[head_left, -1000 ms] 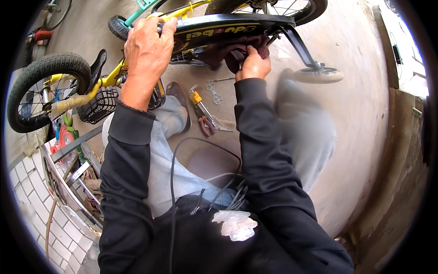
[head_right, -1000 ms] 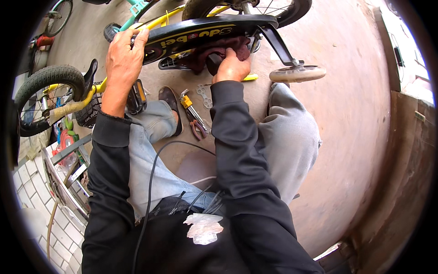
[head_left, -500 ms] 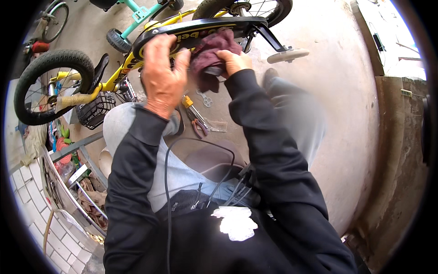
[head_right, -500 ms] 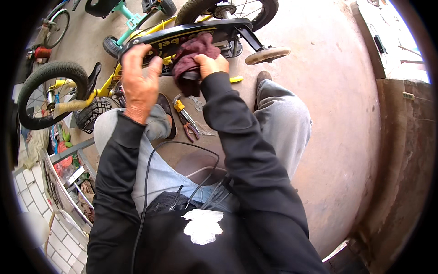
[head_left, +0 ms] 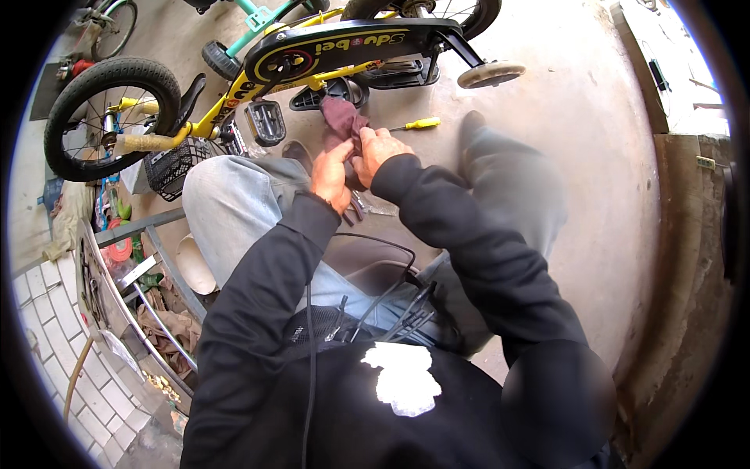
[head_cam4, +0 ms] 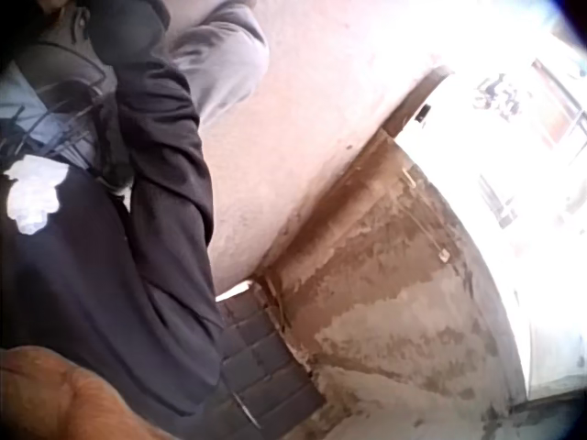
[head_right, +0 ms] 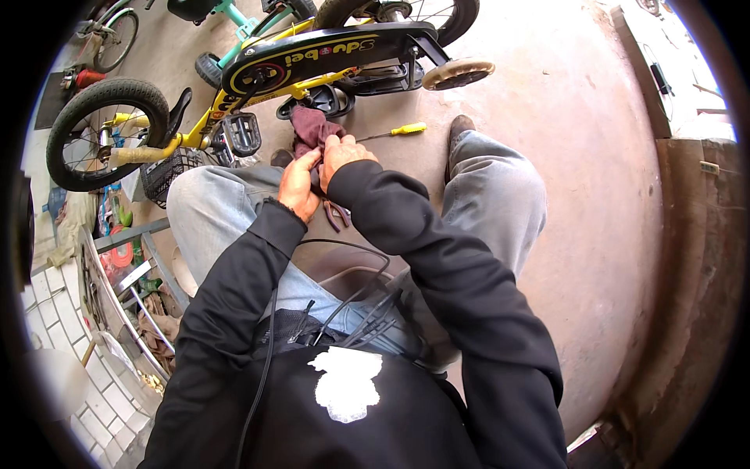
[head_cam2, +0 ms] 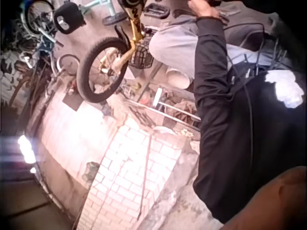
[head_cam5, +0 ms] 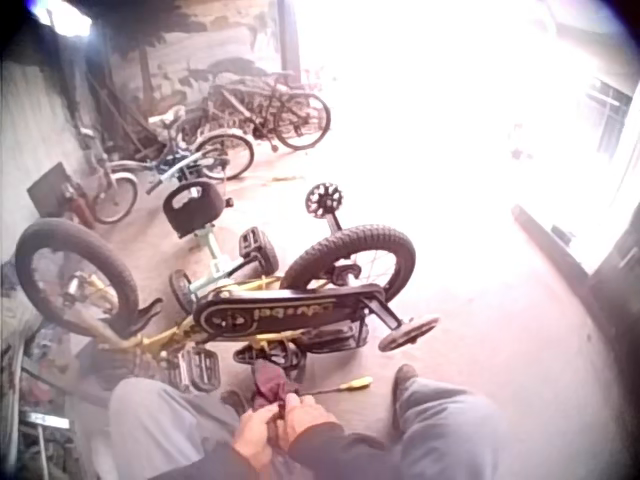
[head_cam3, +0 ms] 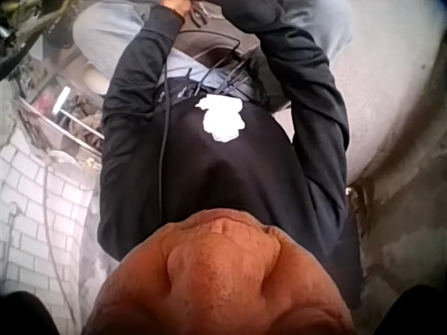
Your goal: The person wipes the frame, rear fender, and rear wheel of a yellow children's bicycle using a dark cloth. The bicycle is positioned upside down on the floor, and the person sits on a low stool while performing the cleaning task.
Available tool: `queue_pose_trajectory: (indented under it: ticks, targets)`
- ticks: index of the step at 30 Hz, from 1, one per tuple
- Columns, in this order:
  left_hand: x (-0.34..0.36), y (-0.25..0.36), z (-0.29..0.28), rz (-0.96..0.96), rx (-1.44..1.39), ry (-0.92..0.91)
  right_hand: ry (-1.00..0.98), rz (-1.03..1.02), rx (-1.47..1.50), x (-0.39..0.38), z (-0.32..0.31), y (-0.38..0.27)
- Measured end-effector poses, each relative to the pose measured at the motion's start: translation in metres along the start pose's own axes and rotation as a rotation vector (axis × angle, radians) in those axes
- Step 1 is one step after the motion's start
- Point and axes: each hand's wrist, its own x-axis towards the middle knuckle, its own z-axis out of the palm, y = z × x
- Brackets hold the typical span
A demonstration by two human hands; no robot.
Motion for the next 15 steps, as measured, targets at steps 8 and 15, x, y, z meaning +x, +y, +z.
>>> queue_pose_trajectory:
  ticks: [8, 15]
  targets:
    - [0.068, 0.030, 0.000, 0.440, 0.030, 0.512, 0.078, -0.267, 0.144, 0.015, -0.063, -0.001]
    - [0.082, 0.056, 0.085, 0.705, 0.441, 0.510, 0.172, -0.273, 0.232, 0.012, -0.084, 0.000]
